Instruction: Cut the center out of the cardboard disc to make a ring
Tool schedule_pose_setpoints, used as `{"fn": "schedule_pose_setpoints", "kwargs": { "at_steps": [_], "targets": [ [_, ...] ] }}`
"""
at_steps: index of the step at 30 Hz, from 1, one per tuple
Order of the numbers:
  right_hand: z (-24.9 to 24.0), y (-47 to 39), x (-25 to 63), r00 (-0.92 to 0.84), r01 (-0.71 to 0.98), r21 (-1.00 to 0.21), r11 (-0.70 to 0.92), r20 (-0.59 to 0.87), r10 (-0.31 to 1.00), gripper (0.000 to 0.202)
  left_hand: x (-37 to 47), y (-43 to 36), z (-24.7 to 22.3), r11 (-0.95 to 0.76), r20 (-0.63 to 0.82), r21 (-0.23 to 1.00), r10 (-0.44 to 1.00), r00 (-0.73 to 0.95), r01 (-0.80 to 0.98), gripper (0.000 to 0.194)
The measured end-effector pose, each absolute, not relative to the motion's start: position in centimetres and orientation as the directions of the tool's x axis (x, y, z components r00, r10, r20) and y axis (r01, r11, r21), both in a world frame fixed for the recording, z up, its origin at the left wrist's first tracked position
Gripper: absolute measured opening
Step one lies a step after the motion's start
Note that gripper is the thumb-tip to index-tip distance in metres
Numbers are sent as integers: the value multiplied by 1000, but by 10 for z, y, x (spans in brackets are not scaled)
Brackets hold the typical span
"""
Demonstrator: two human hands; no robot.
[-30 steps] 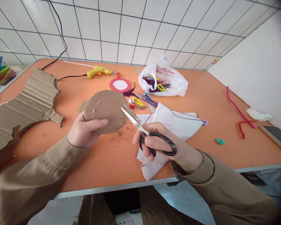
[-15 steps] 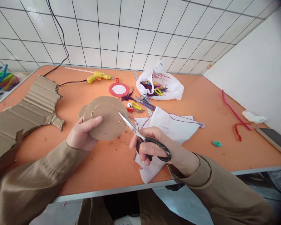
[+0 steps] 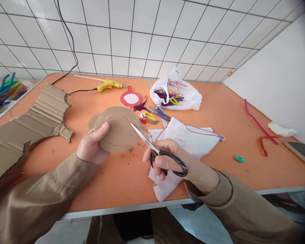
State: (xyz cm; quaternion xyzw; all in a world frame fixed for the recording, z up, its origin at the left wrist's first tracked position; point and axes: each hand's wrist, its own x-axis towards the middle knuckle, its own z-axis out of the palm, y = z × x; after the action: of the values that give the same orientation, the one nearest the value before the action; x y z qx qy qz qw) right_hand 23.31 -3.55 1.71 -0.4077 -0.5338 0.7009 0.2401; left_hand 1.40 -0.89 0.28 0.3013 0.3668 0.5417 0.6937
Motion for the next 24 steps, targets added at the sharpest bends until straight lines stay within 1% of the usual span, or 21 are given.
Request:
{"fn": "schedule_pose_setpoints", "kwargs": {
  "at_steps": [3, 7, 13, 16, 21, 24],
  "targets": [
    [14, -35, 236, -574, 105, -950, -295, -300, 762, 51, 14, -9, 3, 231, -169, 811, 972, 162, -538, 34],
    [12, -36, 238, -574, 81, -944, -319, -305, 760, 58, 14, -9, 2, 216, -148, 813, 975, 167, -540, 31],
    [8, -37, 240, -623, -14, -936, -352, -267, 736, 57, 14, -10, 2, 238, -159, 802, 969, 188, -548, 27],
    [7, -35, 238, -616, 15, -944, -331, -269, 741, 52, 14, -11, 2, 252, -178, 793, 966, 185, -554, 27],
    [7, -34, 234, -555, 97, -953, -287, -291, 779, 36, 14, -12, 2, 271, -201, 783, 962, 184, -560, 31],
    [8, -35, 235, -542, 132, -953, -274, -301, 785, 34, 14, -11, 1, 265, -194, 788, 963, 186, -555, 30]
  ]
}}
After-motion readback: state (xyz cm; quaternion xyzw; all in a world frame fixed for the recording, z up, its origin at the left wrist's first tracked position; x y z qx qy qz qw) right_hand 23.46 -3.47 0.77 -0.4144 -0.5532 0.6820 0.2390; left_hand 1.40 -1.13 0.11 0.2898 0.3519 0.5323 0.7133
